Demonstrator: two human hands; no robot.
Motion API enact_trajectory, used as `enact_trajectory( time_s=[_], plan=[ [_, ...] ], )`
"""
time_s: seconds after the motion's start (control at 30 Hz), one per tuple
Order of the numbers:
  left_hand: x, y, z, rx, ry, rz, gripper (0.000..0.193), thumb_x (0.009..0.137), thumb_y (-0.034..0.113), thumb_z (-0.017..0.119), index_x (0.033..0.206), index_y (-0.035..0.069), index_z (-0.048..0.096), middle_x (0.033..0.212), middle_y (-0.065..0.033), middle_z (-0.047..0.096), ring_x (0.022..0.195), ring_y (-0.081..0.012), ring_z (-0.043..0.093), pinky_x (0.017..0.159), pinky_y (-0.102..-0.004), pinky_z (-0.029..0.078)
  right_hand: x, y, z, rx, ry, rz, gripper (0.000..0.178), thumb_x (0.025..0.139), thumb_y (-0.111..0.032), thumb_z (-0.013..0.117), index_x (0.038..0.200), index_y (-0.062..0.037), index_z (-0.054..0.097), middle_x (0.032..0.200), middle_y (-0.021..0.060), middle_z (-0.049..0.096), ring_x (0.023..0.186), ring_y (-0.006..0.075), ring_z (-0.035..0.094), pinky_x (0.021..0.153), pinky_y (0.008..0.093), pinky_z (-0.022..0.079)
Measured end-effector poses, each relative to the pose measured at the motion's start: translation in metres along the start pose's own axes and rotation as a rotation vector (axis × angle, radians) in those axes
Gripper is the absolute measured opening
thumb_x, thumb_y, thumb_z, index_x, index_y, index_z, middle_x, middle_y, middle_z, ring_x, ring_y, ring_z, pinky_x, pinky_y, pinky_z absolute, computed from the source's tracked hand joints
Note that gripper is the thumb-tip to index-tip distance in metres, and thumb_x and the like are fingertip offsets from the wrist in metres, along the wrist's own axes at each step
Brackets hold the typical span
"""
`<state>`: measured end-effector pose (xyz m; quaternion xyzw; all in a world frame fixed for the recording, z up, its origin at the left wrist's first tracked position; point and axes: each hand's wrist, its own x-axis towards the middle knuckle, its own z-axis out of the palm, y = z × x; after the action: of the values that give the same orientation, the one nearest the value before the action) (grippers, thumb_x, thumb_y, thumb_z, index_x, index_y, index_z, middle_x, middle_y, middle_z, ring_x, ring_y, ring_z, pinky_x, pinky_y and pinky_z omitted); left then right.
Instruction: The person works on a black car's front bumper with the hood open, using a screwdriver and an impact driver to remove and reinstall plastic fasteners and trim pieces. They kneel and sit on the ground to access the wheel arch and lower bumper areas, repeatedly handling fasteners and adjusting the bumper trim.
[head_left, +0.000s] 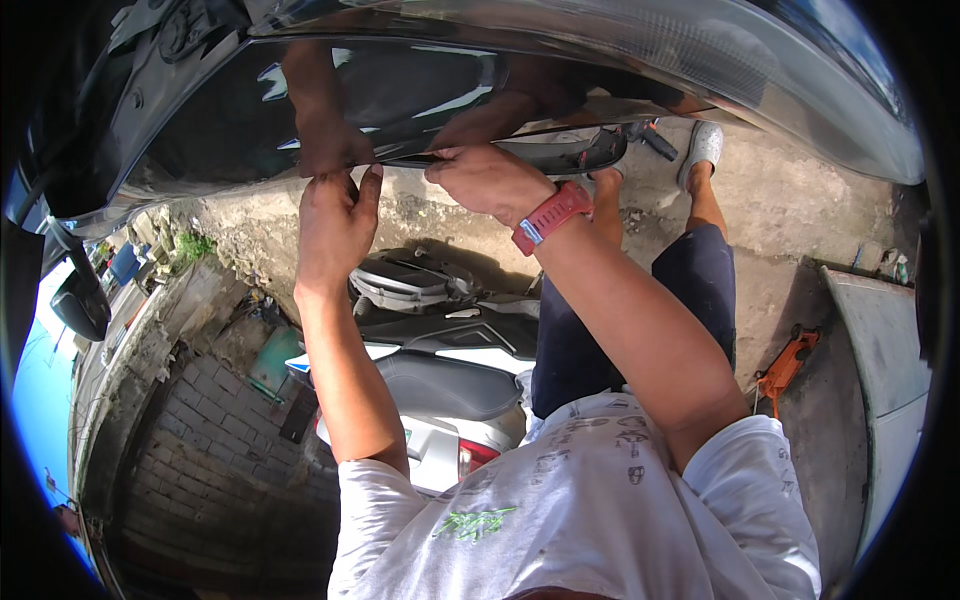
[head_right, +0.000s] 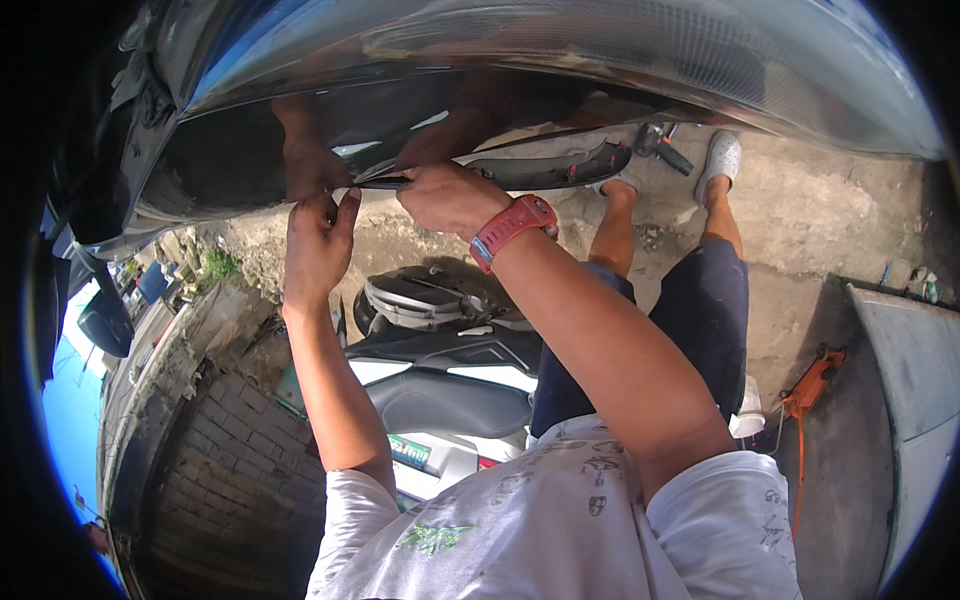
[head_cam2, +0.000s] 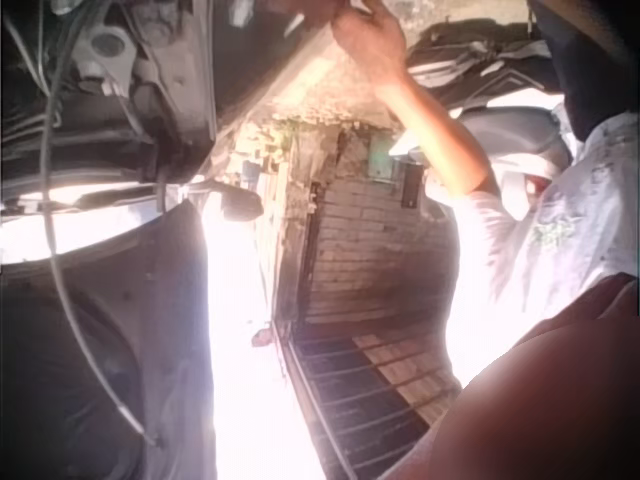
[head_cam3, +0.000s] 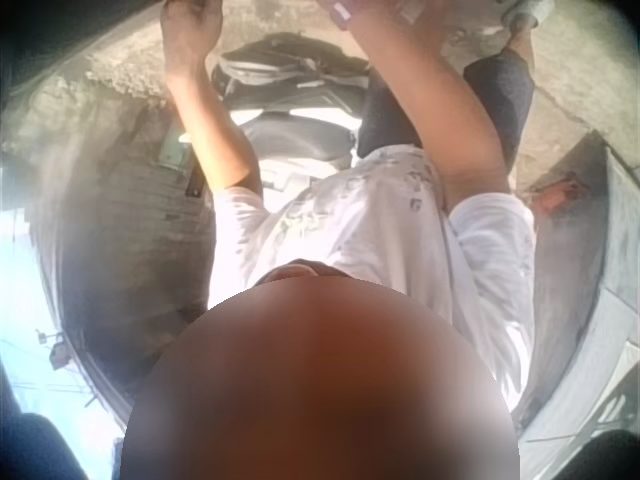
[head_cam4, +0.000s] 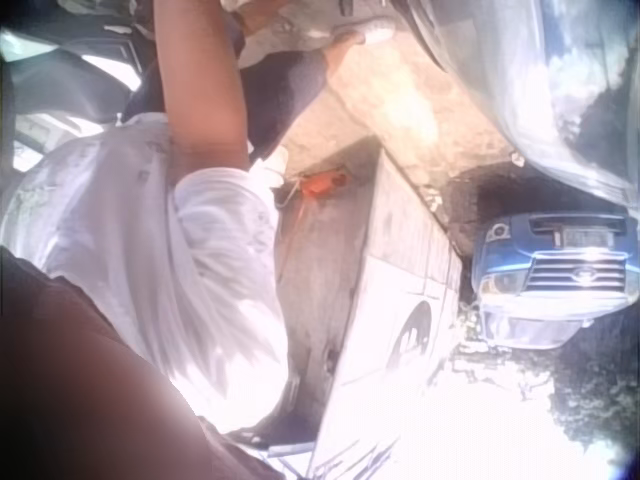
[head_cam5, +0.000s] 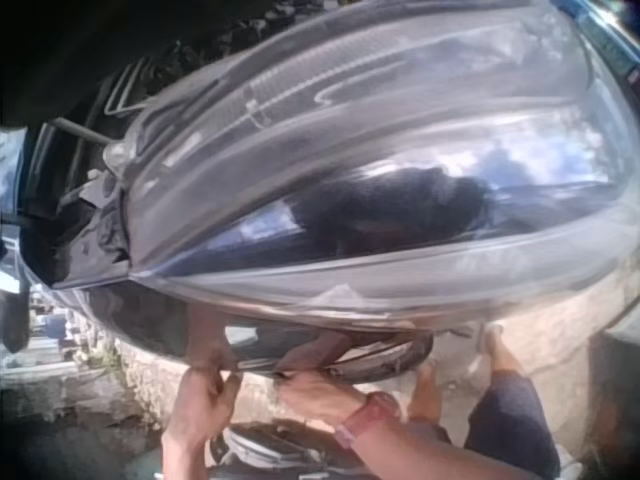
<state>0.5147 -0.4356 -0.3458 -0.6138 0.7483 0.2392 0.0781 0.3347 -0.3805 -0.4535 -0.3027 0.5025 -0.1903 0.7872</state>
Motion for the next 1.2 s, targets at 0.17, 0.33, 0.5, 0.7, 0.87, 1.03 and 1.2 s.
enact_trajectory(
  time_s=[0.17,0.33,0.5,0.7,0.87,1.03,1.2],
  plan=[
    [0.000,-0.002,-0.004,-0.023,-0.047,-0.005,0.050,0.102,0.026,0.074,0.072,-0.008,0.052,0.063,-0.0187,0.047,0.059,-0.0283,0.038,0.059,-0.0457,0.035,-0.001,-0.001,0.000,-0.011,0.016,-0.022,0.048,0.101,-0.035,0.061,0.135,-0.0031,0.069,0.105,0.0130,0.076,0.093,0.0217,0.067,0.085,0.0373,0.054],
    [0.002,-0.003,-0.007,-0.075,-0.102,-0.052,0.053,0.103,0.029,0.074,0.072,-0.006,0.049,0.063,-0.0132,0.040,0.061,-0.0206,0.034,0.058,-0.0422,0.032,-0.007,-0.009,-0.003,-0.154,0.005,-0.033,0.050,0.102,-0.037,0.056,0.135,-0.0018,0.068,0.107,0.0206,0.076,0.093,0.0297,0.071,0.086,0.0403,0.055],
    [0.001,-0.003,-0.011,-0.073,-0.136,-0.009,0.055,0.104,0.031,0.073,0.071,-0.006,0.049,0.063,-0.0086,0.037,0.062,-0.0175,0.034,0.057,-0.0407,0.031,-0.009,-0.015,-0.008,-0.240,-0.059,-0.075,0.049,0.104,-0.037,0.051,0.134,-0.0017,0.068,0.105,0.0220,0.076,0.092,0.0348,0.072,0.085,0.0429,0.055],
    [0.004,-0.002,-0.015,-0.078,-0.203,-0.034,0.054,0.105,0.033,0.072,0.071,-0.004,0.052,0.059,-0.0036,0.034,0.061,-0.0131,0.032,0.055,-0.0393,0.028,-0.013,-0.015,-0.013,-0.253,-0.074,-0.078,0.047,0.105,-0.036,0.052,0.132,-0.0009,0.067,0.099,0.0211,0.074,0.087,0.0319,0.071,0.083,0.0420,0.055],
    [0.005,-0.004,-0.017,-0.139,-0.239,-0.060,0.055,0.106,0.034,0.072,0.069,-0.003,0.053,0.058,0.0001,0.036,0.061,-0.0104,0.031,0.054,-0.0373,0.026,-0.017,-0.013,-0.013,-0.200,-0.037,-0.082,0.046,0.106,-0.037,0.053,0.129,-0.0008,0.067,0.099,0.0211,0.074,0.088,0.0320,0.071,0.084,0.0420,0.055],
    [0.007,-0.009,-0.016,-0.097,-0.242,-0.093,0.057,0.106,0.034,0.073,0.066,-0.002,0.052,0.058,0.0003,0.035,0.060,-0.0105,0.031,0.054,-0.0371,0.027,-0.017,-0.016,-0.010,-0.359,0.004,-0.156,0.048,0.107,-0.040,0.049,0.127,-0.0001,0.069,0.108,0.0234,0.075,0.099,0.0385,0.073,0.090,0.0455,0.056],
    [0.005,-0.010,-0.011,-0.086,-0.174,-0.063,0.059,0.105,0.034,0.073,0.065,-0.003,0.050,0.057,-0.0021,0.035,0.060,-0.0117,0.031,0.054,-0.0379,0.027,-0.004,-0.017,-0.005,-0.742,-0.054,-0.345,0.050,0.110,-0.039,0.044,0.122,0.0020,0.070,0.111,0.0251,0.075,0.100,0.0440,0.072,0.093,0.0492,0.056]
  ],
)
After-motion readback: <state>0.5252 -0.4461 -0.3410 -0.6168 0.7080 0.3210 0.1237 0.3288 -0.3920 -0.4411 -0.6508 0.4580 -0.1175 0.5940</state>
